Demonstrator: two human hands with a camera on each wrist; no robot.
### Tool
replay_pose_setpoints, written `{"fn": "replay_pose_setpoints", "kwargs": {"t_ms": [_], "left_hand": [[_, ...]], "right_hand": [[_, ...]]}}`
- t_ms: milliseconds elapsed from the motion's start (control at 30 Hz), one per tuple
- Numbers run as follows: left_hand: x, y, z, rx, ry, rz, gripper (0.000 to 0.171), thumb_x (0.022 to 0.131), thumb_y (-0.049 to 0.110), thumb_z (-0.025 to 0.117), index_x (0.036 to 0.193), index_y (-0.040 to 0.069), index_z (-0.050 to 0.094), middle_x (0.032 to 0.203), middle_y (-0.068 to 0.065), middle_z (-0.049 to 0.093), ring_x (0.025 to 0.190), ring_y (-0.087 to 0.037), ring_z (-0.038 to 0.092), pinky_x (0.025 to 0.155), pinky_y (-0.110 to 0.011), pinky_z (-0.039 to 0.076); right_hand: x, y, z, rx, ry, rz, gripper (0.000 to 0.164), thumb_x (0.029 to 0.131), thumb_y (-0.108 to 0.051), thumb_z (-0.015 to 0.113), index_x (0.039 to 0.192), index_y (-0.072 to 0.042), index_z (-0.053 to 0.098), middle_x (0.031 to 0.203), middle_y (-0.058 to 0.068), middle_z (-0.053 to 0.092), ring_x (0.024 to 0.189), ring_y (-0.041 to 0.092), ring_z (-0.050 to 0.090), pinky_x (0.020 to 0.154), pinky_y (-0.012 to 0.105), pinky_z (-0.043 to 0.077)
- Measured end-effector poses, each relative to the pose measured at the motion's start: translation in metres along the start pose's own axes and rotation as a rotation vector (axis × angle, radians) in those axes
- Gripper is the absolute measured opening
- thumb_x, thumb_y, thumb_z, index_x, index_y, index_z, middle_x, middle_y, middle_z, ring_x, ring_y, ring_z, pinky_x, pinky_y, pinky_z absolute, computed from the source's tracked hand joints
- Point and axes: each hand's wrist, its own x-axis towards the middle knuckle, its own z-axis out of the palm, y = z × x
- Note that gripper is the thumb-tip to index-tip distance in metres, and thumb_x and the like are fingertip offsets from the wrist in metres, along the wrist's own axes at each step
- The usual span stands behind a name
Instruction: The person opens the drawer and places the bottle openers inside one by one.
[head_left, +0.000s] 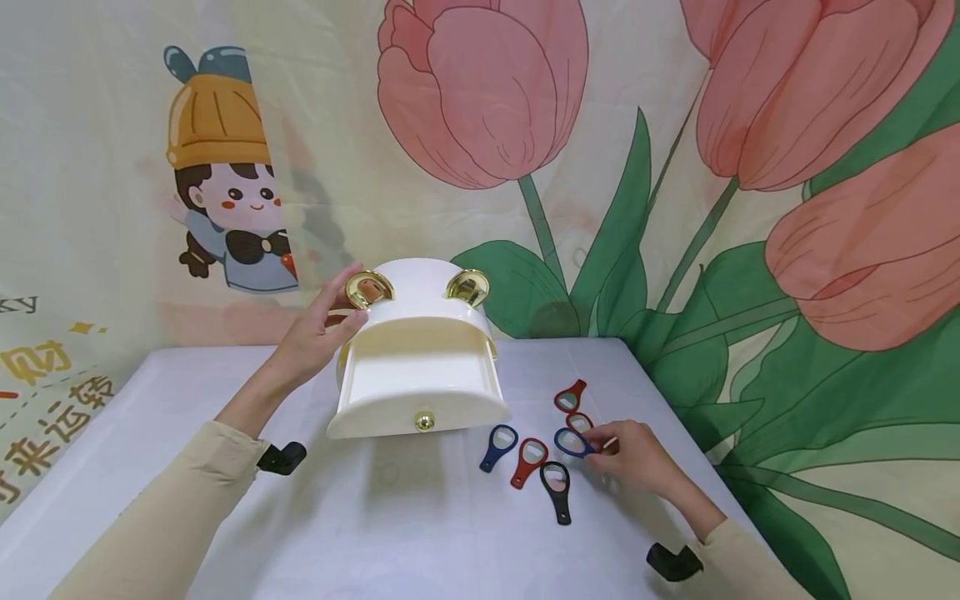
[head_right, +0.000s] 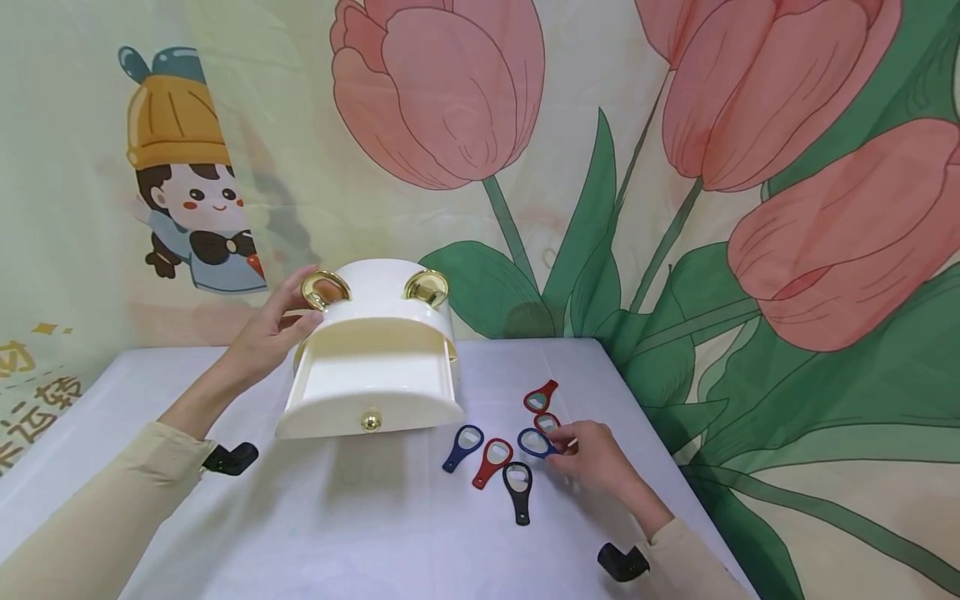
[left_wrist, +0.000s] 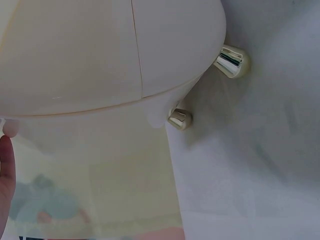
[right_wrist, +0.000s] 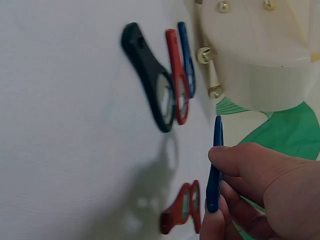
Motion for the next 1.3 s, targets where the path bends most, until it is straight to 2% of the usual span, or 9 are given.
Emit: {"fn": "replay_pose_setpoints", "kwargs": {"t_ms": [233,533,833,1067,1300], "left_hand": [[-0.001,0.000,0.000,-0.004,0.004,-0.008,0.074,0.109,0.017,0.061,0.171,0.032,0.022,0.146,-0.023,0.051,0.131,-0.038,0.052,0.109,-0.055,0.038],[-0.001,0.001,0.000,0.007,0.006,-0.009,0.075,0.109,0.019,0.062,0.170,0.036,0.022,0.146,-0.023,0.051,0.132,-0.038,0.053,0.109,-0.056,0.038],[0.000,0.002,0.001,-0.003,0.002,-0.008,0.074,0.109,0.019,0.061,0.170,0.035,0.023,0.145,-0.021,0.053,0.130,-0.034,0.053,0.107,-0.049,0.040],[0.001,-0.001,0.000,-0.004,-0.005,-0.004,0.074,0.109,0.018,0.060,0.171,0.031,0.022,0.147,-0.024,0.052,0.133,-0.039,0.052,0.108,-0.048,0.040],[0.001,-0.003,0.000,0.000,-0.010,-0.013,0.074,0.110,0.019,0.060,0.171,0.032,0.021,0.146,-0.024,0.051,0.133,-0.039,0.053,0.107,-0.043,0.042]], "right_hand": [[0.008,-0.020,-0.019,0.006,0.013,-0.012,0.035,0.090,-0.011,0.086,0.122,0.001,0.078,0.098,0.004,0.074,0.085,0.016,0.067,0.067,0.024,0.058],[0.015,-0.041,-0.039,0.010,0.037,-0.052,0.036,0.092,-0.011,0.084,0.124,0.001,0.076,0.103,0.007,0.075,0.087,0.019,0.069,0.067,0.026,0.060],[0.020,-0.056,-0.050,0.015,0.044,-0.126,0.033,0.092,-0.010,0.083,0.123,0.001,0.077,0.101,0.006,0.075,0.086,0.018,0.069,0.067,0.026,0.059],[0.024,-0.072,-0.057,0.020,0.051,-0.179,0.034,0.091,-0.007,0.083,0.123,0.003,0.077,0.105,0.009,0.077,0.086,0.018,0.070,0.070,0.026,0.060],[0.025,-0.090,-0.064,0.001,0.057,-0.198,0.034,0.091,-0.009,0.085,0.122,0.002,0.077,0.097,0.005,0.074,0.084,0.018,0.069,0.071,0.027,0.059]]}}
